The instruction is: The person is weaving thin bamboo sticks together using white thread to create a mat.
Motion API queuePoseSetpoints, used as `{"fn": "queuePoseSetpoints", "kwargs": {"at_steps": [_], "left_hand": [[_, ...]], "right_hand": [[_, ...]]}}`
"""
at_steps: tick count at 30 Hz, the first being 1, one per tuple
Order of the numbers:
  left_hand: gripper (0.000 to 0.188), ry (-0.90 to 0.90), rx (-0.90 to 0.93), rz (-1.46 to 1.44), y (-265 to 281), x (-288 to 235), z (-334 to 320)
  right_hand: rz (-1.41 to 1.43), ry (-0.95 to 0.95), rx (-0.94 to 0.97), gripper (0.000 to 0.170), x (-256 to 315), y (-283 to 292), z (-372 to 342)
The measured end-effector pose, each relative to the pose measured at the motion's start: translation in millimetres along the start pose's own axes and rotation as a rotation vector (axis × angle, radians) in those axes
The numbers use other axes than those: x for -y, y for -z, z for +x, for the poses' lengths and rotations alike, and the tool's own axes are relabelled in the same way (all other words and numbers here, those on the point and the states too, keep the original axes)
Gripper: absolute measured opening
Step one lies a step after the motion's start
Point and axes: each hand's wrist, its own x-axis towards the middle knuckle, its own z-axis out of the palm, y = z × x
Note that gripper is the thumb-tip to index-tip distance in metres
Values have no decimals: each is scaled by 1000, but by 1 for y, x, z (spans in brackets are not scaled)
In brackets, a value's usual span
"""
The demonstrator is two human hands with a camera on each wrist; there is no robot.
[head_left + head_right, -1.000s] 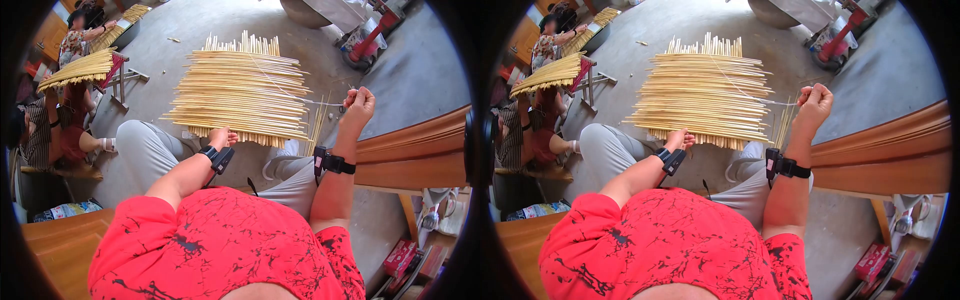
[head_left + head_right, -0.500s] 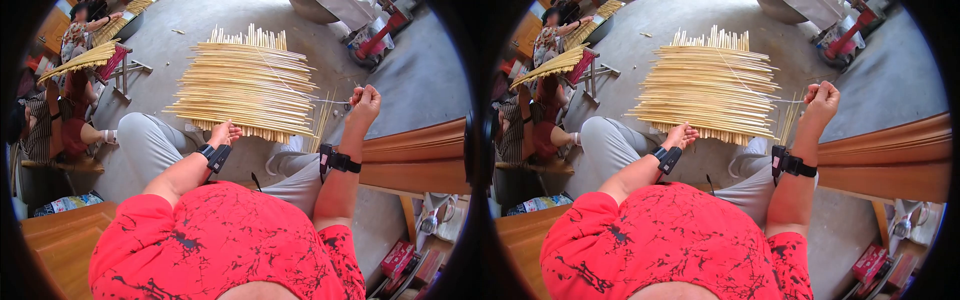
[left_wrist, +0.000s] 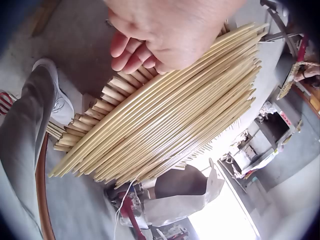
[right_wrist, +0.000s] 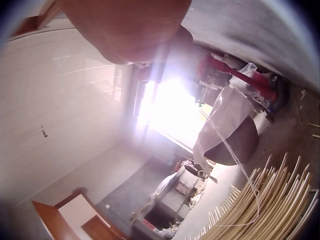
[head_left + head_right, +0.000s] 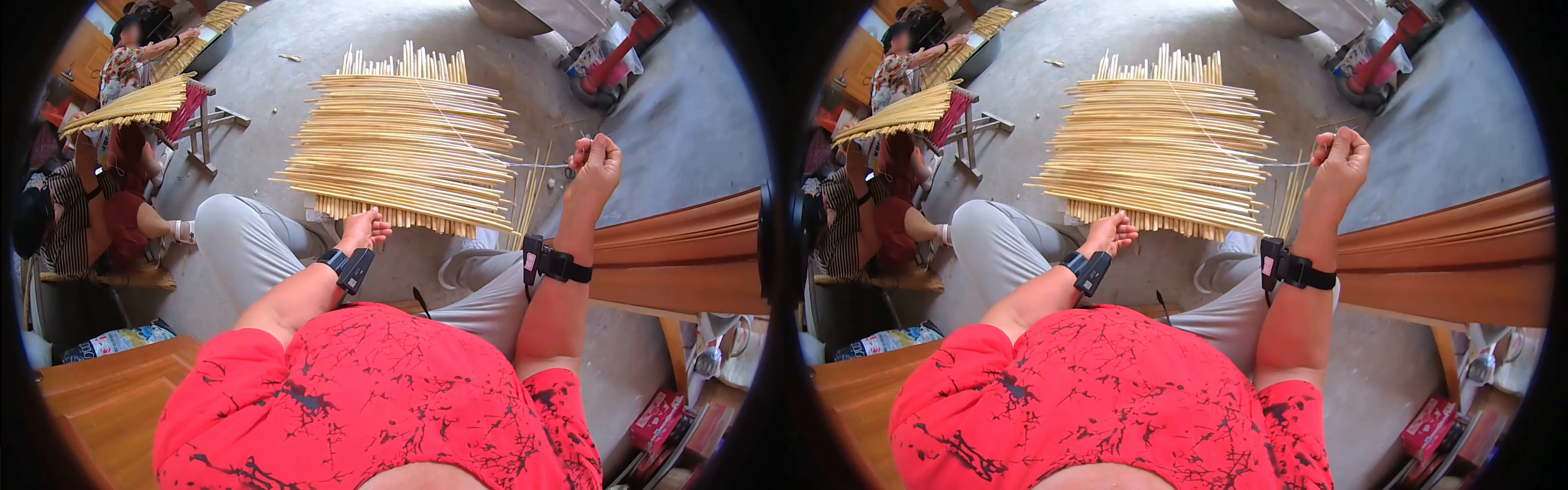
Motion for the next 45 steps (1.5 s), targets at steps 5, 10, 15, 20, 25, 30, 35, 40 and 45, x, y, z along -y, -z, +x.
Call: {"fn": "queuePoseSetpoints", "kwargs": {"at_steps": [5, 10, 15, 20, 25, 30, 35, 40, 45], "left_hand": [[21, -3, -37, -60, -10, -5, -7], [19, -40, -164, -32, 2, 7, 0], [18, -214, -218, 45, -3, 7, -7], [14, -1095, -321, 810, -17, -8, -10], [41, -1347, -351, 1484, -24, -8, -16], [47, -1264, -290, 1533, -17, 1, -13], [37, -1275, -267, 1430, -16, -2, -13], [23, -824, -217, 966, 8, -9, -3], [36, 27, -161, 159, 25, 5, -12]], "right_hand": [[12, 54, -56, 11, 5, -2, -1], [75, 86, -133, 11, 11, 3, 0], [136, 88, -123, 11, 14, 2, -2], [195, 90, -66, 11, 14, 1, -2], [168, 64, -37, 11, 12, 2, -2], [151, 43, -13, 11, 9, 1, -3], [169, 47, -24, 11, 10, -1, -2], [75, 16, 28, 10, 1, -1, -2], [-58, -57, 165, 10, -7, -12, -8]]}}
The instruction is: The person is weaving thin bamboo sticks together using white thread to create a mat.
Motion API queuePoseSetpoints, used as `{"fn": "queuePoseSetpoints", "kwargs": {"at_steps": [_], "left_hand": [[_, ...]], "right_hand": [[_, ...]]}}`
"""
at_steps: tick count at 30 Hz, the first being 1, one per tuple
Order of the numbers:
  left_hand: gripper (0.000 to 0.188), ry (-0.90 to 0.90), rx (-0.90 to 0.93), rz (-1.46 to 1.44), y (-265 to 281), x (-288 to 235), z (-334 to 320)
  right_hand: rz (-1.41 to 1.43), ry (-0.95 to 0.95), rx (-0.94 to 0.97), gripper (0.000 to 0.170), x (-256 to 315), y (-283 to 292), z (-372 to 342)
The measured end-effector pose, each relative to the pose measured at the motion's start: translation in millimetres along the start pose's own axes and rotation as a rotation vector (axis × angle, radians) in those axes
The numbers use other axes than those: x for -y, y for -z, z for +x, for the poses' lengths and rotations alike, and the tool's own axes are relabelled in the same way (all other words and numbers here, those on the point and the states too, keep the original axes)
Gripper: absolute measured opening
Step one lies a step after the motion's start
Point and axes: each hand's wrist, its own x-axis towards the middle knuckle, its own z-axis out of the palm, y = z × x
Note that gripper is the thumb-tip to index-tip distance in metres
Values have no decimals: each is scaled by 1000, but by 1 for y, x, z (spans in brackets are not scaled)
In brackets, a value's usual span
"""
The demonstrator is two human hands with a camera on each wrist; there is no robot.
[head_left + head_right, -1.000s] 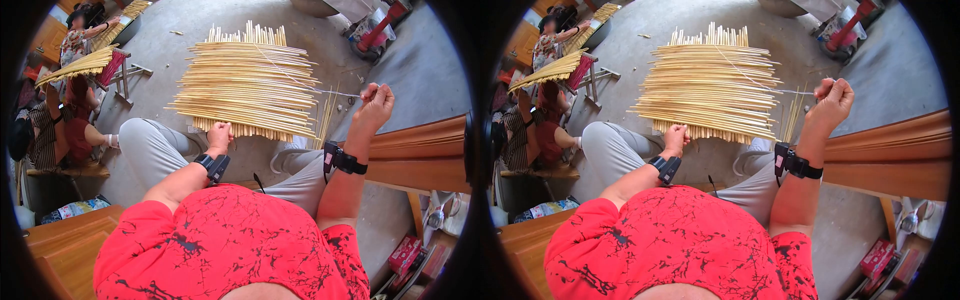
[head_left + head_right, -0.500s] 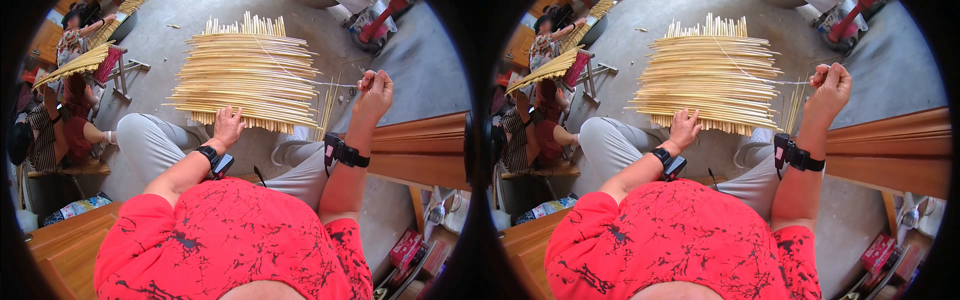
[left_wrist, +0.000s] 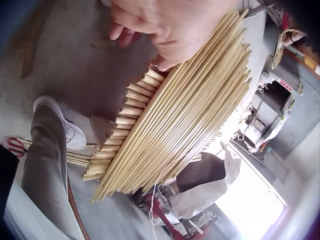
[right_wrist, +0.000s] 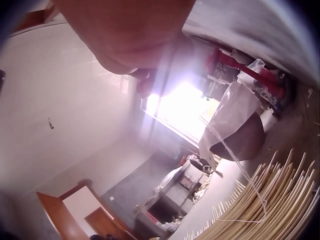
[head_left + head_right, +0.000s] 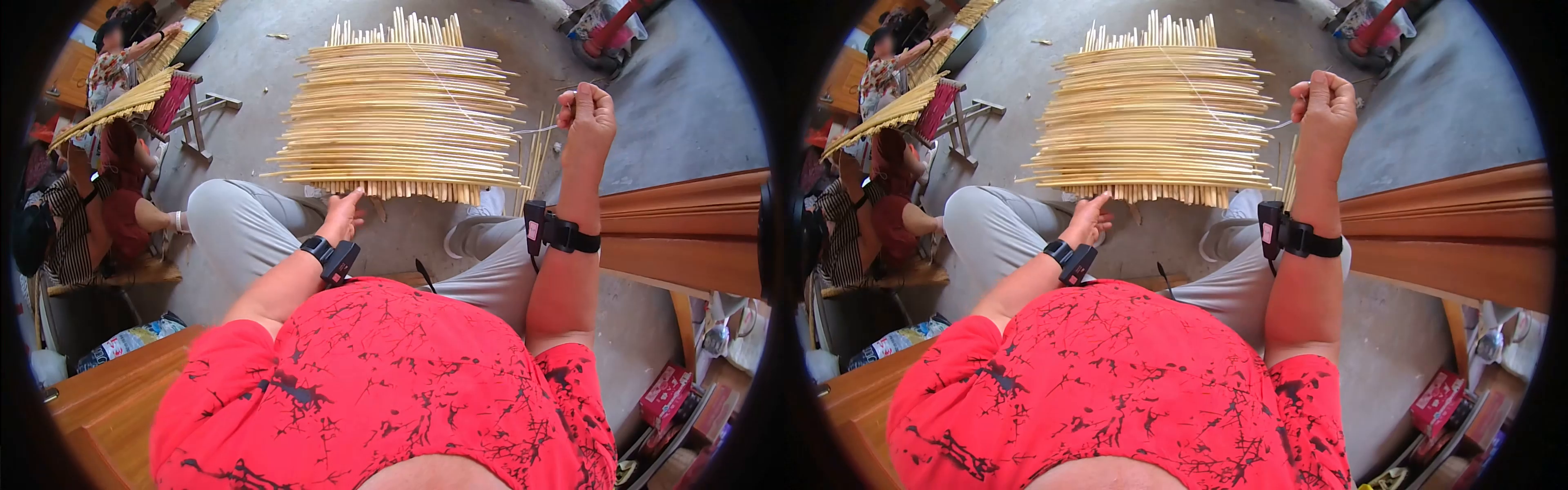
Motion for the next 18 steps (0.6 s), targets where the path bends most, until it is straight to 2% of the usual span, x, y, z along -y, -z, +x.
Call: {"fn": "queuePoseSetpoints", "kwargs": {"at_steps": [1, 2, 4, 6, 8, 9, 10, 12, 13, 14, 16, 18], "left_hand": [[47, -102, -87, -13, 3, 9, 15], [47, -107, -82, -13, 6, 11, 25], [52, -314, -418, -34, 11, 7, 40], [57, -285, -443, -101, 17, 1, 44], [66, -302, -810, 0, 20, -6, 45], [74, -291, -709, -102, 27, -11, 41], [74, -290, -714, -107, 30, -15, 37], [70, -420, -601, -157, 29, -22, 23], [62, -460, -623, -132, 24, -25, 15], [62, -456, -618, -138, 21, -25, 9], [55, -851, -668, 378, 16, -25, -1], [57, -1247, -587, 720, 0, -30, -9]], "right_hand": [[0, 3, -2, 10, 0, 0, -1], [-20, 3, 3, 11, 0, -1, -1], [-37, 11, 19, 12, -1, -1, 0], [-176, -70, 76, 13, -4, 2, 0], [-205, -90, 107, 13, -6, 2, -2], [-244, -117, 130, 13, -8, 0, -3], [-242, -118, 137, 13, -9, -2, -4], [-284, -120, 193, 13, -10, -5, -7], [-292, -120, 197, 13, -10, -6, -8], [-271, -107, 178, 12, -8, -8, -9], [-253, -85, 153, 12, -4, -9, -5], [-93, -51, 23, 12, -2, -6, 0]]}}
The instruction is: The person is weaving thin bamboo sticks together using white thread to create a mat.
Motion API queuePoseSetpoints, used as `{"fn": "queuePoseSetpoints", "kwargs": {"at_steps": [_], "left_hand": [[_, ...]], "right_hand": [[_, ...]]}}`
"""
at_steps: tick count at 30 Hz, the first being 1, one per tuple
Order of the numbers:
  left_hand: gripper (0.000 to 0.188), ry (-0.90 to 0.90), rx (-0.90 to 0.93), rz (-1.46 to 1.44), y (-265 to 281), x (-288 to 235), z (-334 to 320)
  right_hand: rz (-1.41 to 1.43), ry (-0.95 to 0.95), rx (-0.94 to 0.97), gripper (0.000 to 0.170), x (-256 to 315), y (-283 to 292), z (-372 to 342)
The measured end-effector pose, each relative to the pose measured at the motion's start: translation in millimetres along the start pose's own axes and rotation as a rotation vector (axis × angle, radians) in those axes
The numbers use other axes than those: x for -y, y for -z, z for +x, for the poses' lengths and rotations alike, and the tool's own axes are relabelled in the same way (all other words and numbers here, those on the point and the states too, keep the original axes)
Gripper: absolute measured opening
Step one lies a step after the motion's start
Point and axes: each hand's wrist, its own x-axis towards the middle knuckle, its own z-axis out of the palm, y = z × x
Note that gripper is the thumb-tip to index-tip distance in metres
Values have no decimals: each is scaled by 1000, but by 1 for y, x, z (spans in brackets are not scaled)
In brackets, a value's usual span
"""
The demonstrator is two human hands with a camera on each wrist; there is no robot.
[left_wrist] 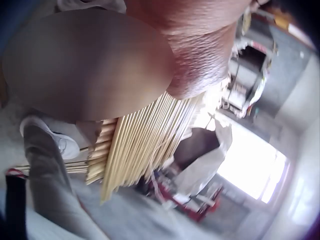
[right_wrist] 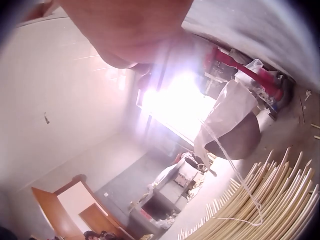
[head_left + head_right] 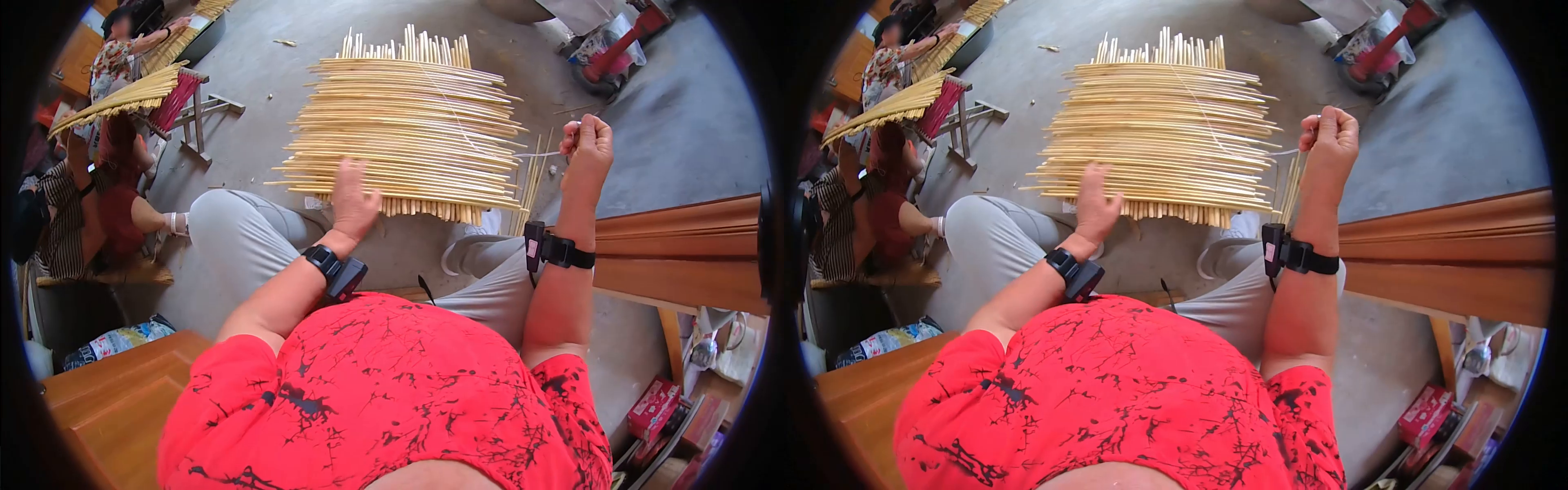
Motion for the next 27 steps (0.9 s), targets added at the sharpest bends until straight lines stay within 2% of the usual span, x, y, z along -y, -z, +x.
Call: {"fn": "queuePoseSetpoints", "kwargs": {"at_steps": [2, 3, 5, 6, 8, 15, 27], "left_hand": [[66, -328, 300, 17, -8, -23, 7], [66, -336, 299, 13, -17, -30, 8], [75, -526, 554, 196, -41, -34, 14], [75, -539, 548, 198, -49, -30, 18], [79, -568, 703, 320, -63, -24, 22], [78, -594, 668, 341, -83, -17, 31], [76, -627, 558, 273, -98, -22, 61]], "right_hand": [[69, 28, -31, 12, 2, 2, 0], [141, 52, -53, 12, 5, 1, 0], [149, 60, -83, 13, 7, -2, 0], [153, 56, -107, 13, 8, -3, -1], [143, 59, -104, 13, 8, -2, -1], [107, 16, -35, 12, 12, -4, -2], [62, 11, -27, 13, 8, -10, -1]]}}
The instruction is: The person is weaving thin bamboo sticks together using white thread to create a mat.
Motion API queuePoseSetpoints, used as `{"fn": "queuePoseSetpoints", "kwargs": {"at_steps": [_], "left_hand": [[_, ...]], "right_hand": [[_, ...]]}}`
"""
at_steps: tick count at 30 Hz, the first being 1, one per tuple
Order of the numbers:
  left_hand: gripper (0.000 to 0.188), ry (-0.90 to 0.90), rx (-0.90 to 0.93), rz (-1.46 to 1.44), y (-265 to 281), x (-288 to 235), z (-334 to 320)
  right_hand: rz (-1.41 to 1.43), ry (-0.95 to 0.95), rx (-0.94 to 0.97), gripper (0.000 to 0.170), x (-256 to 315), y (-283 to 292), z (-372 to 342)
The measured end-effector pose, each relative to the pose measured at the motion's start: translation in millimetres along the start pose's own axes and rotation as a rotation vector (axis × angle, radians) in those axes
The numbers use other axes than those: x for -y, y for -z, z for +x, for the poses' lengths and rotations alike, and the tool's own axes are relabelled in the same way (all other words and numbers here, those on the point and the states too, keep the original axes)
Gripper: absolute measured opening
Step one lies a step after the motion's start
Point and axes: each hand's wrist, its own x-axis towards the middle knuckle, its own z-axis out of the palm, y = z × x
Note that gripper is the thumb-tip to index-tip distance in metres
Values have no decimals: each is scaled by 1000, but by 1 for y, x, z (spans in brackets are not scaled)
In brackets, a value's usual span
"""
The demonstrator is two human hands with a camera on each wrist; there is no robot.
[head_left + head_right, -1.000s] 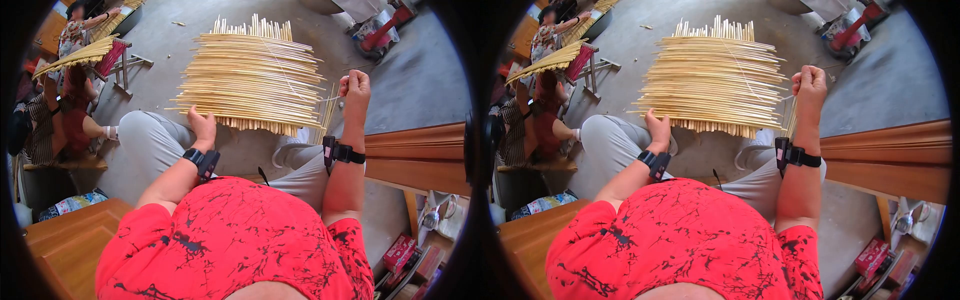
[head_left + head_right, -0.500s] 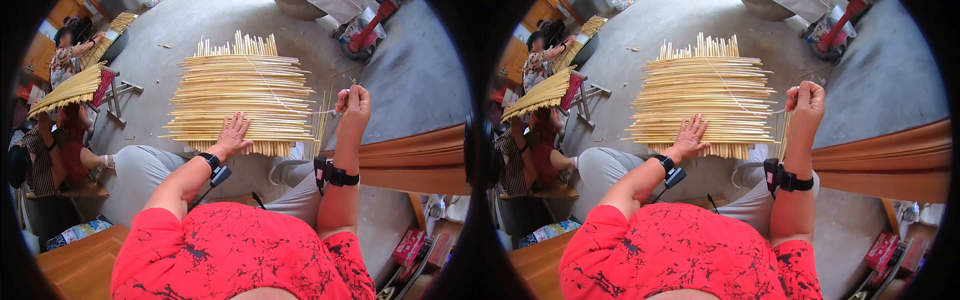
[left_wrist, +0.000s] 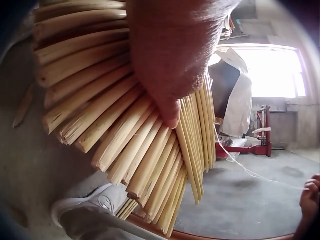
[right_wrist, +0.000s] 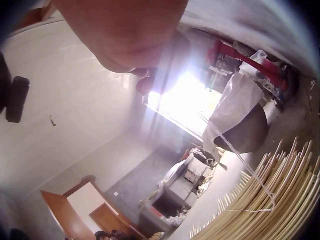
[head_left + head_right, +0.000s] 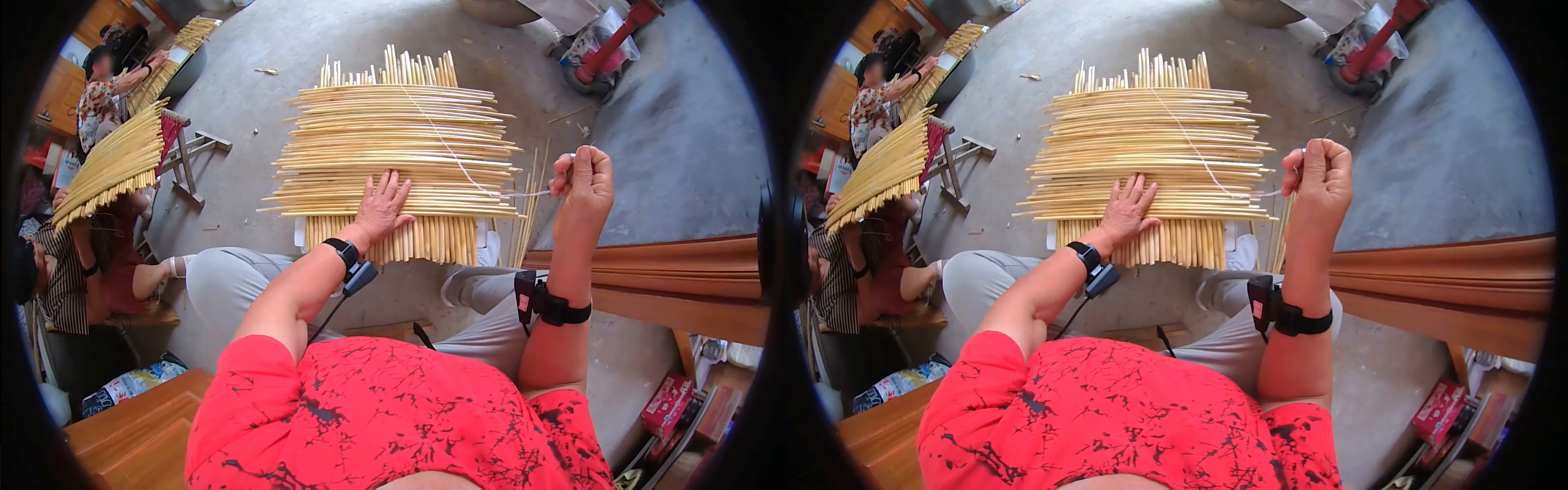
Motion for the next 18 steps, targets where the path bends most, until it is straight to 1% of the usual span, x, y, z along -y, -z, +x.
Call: {"fn": "queuePoseSetpoints", "kwargs": {"at_steps": [1, 2, 3, 5, 6, 7, 9, 10, 12, 13, 15, 16, 17, 18], "left_hand": [[76, 15, 1, -33, 2, 1, 2], [82, -18, -93, -77, 8, 2, 5], [82, -19, -92, -78, 14, 1, 7], [88, -64, -146, 22, 26, 1, 17], [93, -78, -154, 16, 22, 3, 17], [93, -91, -151, 14, 22, 4, 23], [87, 3, -41, -30, 28, 5, 27], [87, -5, -37, -29, 31, 3, 29], [73, -6, 145, 188, 37, -3, 32], [73, -9, 144, 192, 33, -2, 33], [59, -65, 89, 236, 26, 1, 35], [39, -109, -33, 173, 24, 5, 37], [39, -112, -30, 173, 29, 7, 40], [32, -121, 74, 102, 34, 9, 43]], "right_hand": [[2, -4, 1, 13, 0, -1, -1], [1, -6, 2, 11, 2, -3, -1], [-1, -8, 2, 10, 4, -4, -2], [-8, -5, 4, 11, 7, -4, -2], [-14, -9, 21, 11, 7, -5, -3], [-17, -8, 8, 11, 7, -4, -3], [2, 6, 30, 13, 6, -3, -3], [2, 5, 21, 13, 5, -3, -3], [9, 4, 17, 12, 6, -4, -2], [12, 5, 14, 12, 7, -5, -2], [70, 3, 27, 10, 9, -6, -2], [74, 3, 21, 10, 9, -6, -2], [84, 53, -27, 11, 9, -4, -2], [93, 105, -71, 11, 11, -4, -2]]}}
